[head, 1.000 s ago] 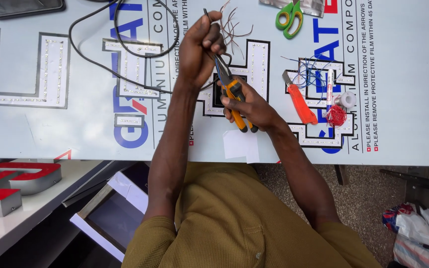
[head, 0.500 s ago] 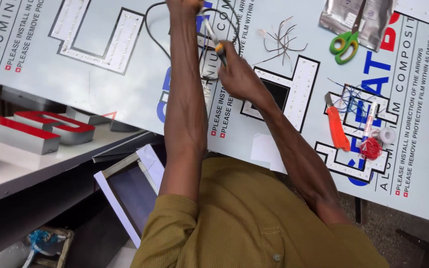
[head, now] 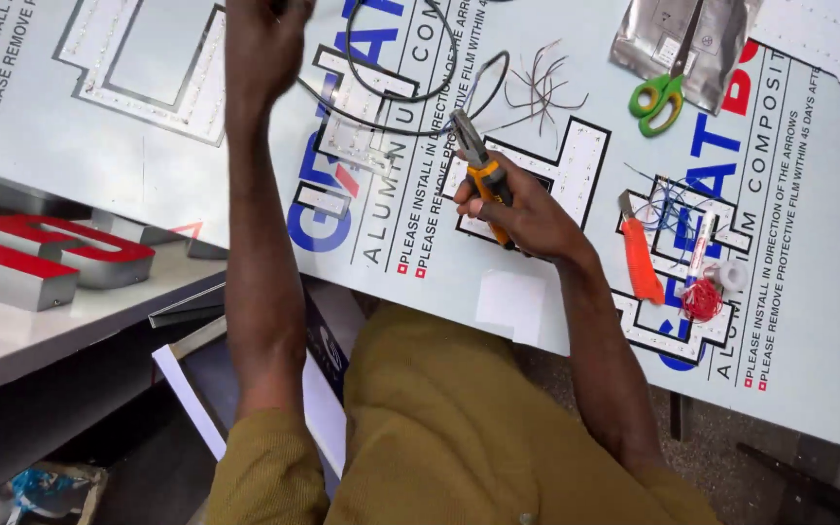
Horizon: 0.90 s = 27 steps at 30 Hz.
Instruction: Wiring and connecting LED strips for a sign assembly, including stripping and twisting wires.
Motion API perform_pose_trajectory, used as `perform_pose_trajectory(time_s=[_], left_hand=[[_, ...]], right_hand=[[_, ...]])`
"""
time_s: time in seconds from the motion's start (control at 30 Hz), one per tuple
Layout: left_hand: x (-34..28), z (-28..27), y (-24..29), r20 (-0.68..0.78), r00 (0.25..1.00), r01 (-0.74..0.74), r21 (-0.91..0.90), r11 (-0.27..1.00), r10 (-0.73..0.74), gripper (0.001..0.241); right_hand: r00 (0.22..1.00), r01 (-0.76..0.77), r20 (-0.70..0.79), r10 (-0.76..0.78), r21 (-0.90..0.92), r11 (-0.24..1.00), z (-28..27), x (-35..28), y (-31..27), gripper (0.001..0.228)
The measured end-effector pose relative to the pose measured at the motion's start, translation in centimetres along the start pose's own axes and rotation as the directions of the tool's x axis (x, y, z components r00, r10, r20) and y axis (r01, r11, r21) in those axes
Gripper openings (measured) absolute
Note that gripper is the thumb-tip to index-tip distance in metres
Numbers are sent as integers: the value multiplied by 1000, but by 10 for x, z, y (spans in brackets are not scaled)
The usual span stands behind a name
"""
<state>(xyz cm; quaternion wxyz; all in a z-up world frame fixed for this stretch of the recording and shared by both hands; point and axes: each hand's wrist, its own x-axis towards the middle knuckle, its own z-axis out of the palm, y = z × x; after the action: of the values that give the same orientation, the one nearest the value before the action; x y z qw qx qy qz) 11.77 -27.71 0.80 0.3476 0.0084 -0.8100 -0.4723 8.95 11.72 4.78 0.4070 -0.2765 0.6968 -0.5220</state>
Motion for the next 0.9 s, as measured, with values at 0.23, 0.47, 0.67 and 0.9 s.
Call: perform_pose_trajectory(time_s=[0.23,0.47,0.67,0.9], left_hand=[[-27,-10,-3,5,997,74,184,980,-76,28],[-59,49,21,454,839,246,172,954,-299,56],[-62,135,45,443,891,-36,-158,987,103,82],[-60,176,63,285,944,47,-616,786,167,20]], right_hand=[[996,76,-54,-68,155,985,-4,-2,29,64],[999,50,-24,-45,246,968,0,-4,48,62],[998,56,17,-61,228,972,6,-11,32,58],[980,184,-46,-191,556,811,-7,-20,45,62]])
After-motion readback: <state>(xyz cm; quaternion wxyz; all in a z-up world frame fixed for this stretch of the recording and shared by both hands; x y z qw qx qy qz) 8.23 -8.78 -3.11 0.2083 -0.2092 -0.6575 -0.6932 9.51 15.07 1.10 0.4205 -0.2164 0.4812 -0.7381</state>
